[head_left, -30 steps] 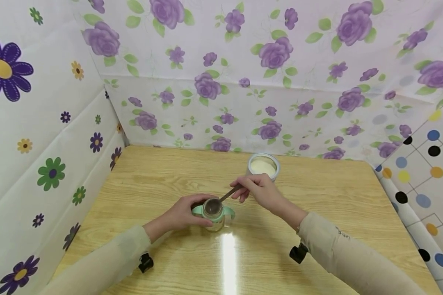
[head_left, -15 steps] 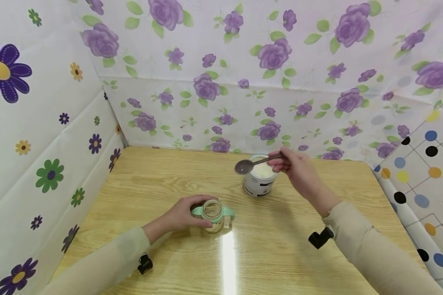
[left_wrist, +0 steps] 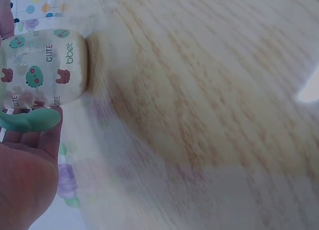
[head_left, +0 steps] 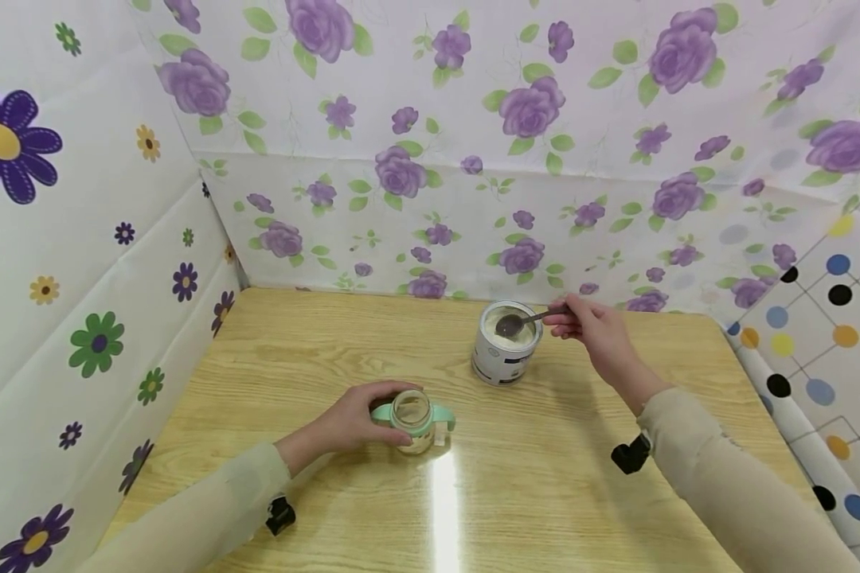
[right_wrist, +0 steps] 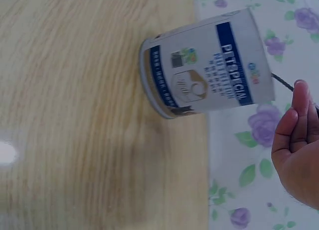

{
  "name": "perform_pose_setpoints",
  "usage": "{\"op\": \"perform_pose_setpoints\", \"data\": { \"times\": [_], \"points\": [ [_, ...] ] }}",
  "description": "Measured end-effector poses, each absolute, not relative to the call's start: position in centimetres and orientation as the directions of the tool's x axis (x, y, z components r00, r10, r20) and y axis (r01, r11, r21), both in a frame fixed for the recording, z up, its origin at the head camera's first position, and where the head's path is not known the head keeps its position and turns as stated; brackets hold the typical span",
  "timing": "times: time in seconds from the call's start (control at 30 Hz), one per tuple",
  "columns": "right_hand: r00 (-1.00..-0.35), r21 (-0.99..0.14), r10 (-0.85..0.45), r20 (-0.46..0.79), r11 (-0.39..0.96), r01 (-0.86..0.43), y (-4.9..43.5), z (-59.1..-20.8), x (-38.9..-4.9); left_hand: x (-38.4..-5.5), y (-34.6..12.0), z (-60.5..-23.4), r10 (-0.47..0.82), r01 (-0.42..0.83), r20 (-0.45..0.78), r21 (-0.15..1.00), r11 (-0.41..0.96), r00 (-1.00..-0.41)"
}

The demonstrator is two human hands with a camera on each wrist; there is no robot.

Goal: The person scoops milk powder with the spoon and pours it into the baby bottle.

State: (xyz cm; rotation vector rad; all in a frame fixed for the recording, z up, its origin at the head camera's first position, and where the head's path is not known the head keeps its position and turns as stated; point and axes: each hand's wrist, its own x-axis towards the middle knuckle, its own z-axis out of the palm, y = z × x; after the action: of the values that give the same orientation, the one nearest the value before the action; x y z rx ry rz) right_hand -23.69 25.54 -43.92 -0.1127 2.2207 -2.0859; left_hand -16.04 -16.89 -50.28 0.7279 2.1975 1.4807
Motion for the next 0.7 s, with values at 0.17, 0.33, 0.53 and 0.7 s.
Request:
{"op": "perform_pose_setpoints", "data": {
  "times": [0.17, 0.33, 0.53, 0.7],
  "points": [
    [-0.991, -0.997, -0.127, -0.044, 0.073, 0.035, 25.2, -45.0, -23.9, -16.1, -16.9, -50.1, 0.623, 0.201, -0.037, 0.93, 0.307, -0.782],
    [-0.991, -0.997, -0.125, -0.057, 0.066, 0.049, 24.9, -45.3, -23.9, -16.3, -16.9, -49.9, 0.635, 0.206, -0.06, 0.919, 0.337, -0.77],
    [-0.991, -0.995, -0.122, -0.061, 0.09, 0.051, 24.9, -45.5, -23.7, -18.2, -17.6, -48.2, 0.699, 0.231, -0.045, 0.927, 0.296, -0.714],
    [-0.991, -0.995, -0.116, -0.061, 0.09, 0.05, 24.9, -45.4, -23.7, -22.2, -17.4, -45.6, 0.714, 0.265, -0.028, 0.918, 0.295, -0.699]
  ]
}}
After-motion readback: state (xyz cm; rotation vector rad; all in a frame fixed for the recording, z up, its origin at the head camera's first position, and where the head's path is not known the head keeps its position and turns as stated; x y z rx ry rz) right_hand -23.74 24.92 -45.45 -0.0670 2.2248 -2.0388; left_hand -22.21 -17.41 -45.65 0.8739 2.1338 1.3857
